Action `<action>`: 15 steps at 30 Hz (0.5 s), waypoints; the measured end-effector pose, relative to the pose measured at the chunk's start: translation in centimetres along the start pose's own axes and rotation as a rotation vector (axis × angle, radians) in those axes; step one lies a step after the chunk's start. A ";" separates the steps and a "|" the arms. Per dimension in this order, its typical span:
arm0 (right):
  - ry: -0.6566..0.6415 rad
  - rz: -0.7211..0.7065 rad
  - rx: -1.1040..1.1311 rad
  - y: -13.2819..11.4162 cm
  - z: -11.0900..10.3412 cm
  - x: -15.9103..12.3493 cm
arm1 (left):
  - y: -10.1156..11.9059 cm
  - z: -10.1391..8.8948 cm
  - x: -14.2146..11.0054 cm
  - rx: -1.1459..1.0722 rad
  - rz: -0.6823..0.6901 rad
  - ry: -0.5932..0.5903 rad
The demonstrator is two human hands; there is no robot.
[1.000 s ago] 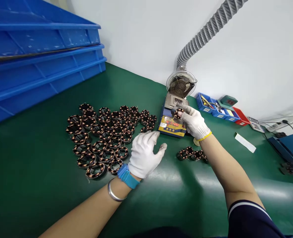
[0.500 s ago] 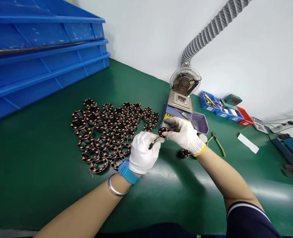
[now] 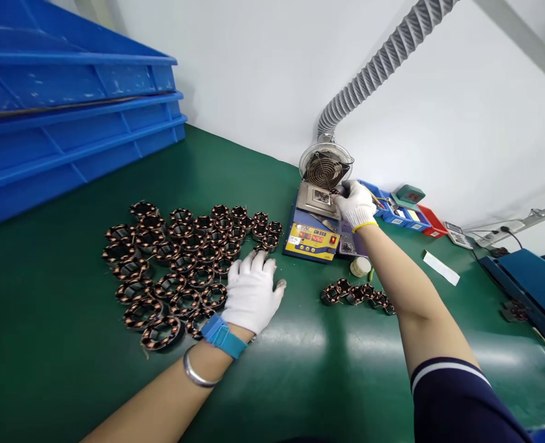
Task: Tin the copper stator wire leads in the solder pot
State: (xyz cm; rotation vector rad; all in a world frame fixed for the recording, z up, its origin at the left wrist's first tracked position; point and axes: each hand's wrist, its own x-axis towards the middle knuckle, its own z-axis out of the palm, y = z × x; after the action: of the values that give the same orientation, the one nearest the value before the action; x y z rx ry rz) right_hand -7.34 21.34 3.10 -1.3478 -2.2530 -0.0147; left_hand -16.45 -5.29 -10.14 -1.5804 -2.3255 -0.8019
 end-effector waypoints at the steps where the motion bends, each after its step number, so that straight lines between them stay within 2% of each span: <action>1: -0.012 -0.004 -0.016 0.0 0.3 -0.1 | -0.2 0.1 0.0 0.011 0.012 -0.016; 9: -0.041 -0.011 -0.049 0.2 0.9 -0.4 | -0.4 0.1 0.0 -0.013 0.023 -0.043; 15: -0.042 0.015 -0.026 0.6 0.9 0.2 | -0.4 -0.6 0.3 0.023 -0.048 0.067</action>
State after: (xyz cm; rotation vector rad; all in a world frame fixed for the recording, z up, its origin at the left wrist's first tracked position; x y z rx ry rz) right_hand -7.31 22.00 2.22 -1.3911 -2.2847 -0.0103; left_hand -17.00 -5.43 -9.62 -1.4710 -2.3248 -0.8226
